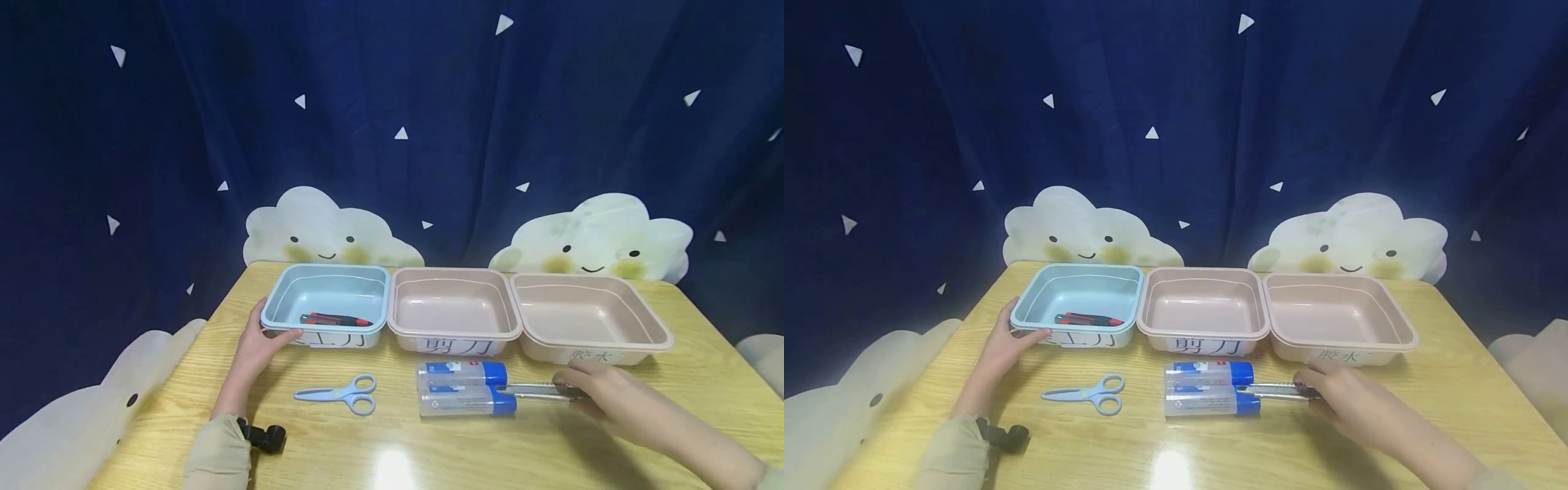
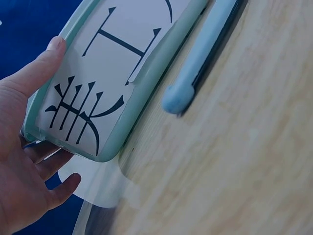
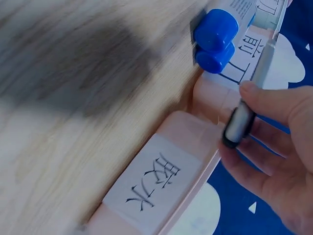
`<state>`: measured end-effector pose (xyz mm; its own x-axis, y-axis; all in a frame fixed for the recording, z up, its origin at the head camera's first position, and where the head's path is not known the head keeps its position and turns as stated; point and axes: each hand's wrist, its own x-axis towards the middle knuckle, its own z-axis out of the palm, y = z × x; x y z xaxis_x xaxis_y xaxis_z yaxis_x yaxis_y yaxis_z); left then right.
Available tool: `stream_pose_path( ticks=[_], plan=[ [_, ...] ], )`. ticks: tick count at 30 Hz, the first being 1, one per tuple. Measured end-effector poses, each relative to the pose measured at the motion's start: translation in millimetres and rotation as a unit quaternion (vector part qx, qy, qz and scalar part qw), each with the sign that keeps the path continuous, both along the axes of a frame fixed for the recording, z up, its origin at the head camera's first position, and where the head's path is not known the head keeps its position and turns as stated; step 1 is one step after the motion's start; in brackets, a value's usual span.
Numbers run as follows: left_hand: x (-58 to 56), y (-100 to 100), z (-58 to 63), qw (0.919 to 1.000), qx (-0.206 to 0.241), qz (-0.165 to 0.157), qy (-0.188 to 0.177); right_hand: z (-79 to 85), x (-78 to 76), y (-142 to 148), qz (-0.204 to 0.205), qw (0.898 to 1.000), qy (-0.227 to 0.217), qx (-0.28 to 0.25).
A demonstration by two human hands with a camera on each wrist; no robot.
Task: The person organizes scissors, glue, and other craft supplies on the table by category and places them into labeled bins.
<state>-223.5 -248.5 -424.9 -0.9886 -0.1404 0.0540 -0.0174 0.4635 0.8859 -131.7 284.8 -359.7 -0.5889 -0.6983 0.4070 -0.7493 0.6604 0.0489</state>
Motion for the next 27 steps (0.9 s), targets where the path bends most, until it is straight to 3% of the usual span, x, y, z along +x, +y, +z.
stream_pose_path(
  ticks=[6,27],
  plan=[
    [1.4,0.2,0.4,1.0,0.001,0.001,0.0,7.9,-10.6,-17.0,-0.011,0.999,0.049,-0.01],
    [2.4,0.9,0.1,1.0,0.003,0.002,0.004,7.7,-58.7,-86.4,-0.015,0.999,0.027,-0.031]
  ],
)
